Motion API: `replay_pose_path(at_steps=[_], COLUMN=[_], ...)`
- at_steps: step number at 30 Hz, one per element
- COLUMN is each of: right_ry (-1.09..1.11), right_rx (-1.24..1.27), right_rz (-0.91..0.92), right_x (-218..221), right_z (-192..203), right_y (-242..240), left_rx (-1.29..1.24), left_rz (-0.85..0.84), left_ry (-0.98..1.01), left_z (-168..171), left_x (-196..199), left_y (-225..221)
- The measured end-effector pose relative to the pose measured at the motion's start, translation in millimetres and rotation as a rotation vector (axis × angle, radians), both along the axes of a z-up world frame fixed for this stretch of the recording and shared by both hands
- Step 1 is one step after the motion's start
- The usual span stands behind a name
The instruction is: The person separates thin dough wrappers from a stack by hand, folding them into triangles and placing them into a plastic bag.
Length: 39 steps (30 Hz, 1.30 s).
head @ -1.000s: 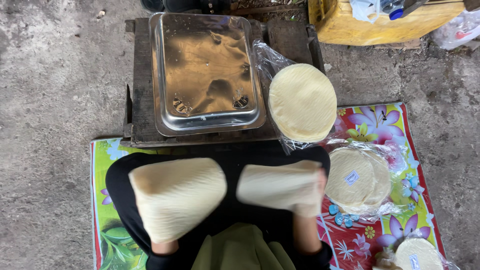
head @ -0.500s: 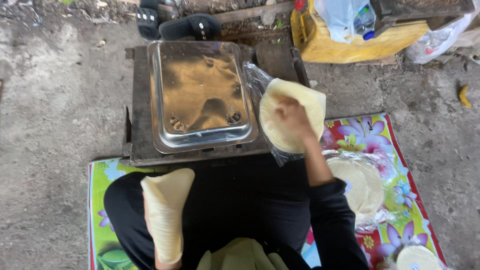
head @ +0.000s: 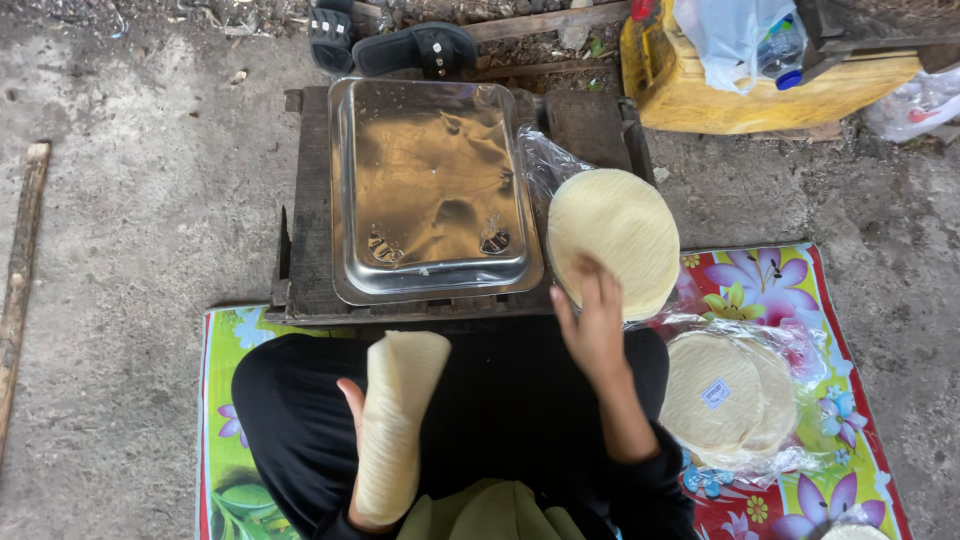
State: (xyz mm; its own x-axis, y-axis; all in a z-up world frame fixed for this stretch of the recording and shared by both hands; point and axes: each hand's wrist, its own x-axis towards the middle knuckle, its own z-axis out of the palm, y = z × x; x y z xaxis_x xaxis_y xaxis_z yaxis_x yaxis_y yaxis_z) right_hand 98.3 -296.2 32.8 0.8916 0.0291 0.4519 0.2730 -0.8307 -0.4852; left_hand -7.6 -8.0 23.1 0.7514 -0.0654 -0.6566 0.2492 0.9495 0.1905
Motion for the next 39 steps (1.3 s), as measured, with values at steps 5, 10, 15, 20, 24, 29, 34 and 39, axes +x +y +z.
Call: replay_pose_path(at_steps=[5,10,15,20,24,29,34,39], right_ry=[0.625,1.184,0.95,0.935,1.049,1.112,1.002,0.841], right_rx=[0.814,0.938,0.774,0.938,1.201,1.313,1.374,1.231], right_rz=[0.583,0.808,0.348,0.456,0.536,0.607,0.598,0.687], right_x=[-60.8,-69.9,-52.6,-54.1,-60.0,-61.0,-64.3,-64.5], right_z=[-34.5,-90.0,-105.5,-92.9,-85.5,-95.4,-105.3,-77.2], right_y=[47.8,42.8,29.8,32.9,37.3,29.0,33.5,43.5], left_rx=[-0.253,0.356,1.854,1.828,1.685,1.764,1.768,1.512], left_rz=[-0.153,-0.344,-0.286,-0.381,-0.481,-0.407,-0.327,-0.373], left_ry=[0.165,-0.495,-0.29,-0.731,-0.902,-0.874,-0.812,-0.778], left_z=[2.5,-53.3,-38.4,-17.4,-27.3,-39.2,-44.1,-44.1], left_x=[-19.0,17.1,30.7,22.9,13.6,11.2,8.9,4.3], left_y=[-12.2,31.9,42.2,-2.9,-50.4,-57.7,-54.3,-55.6])
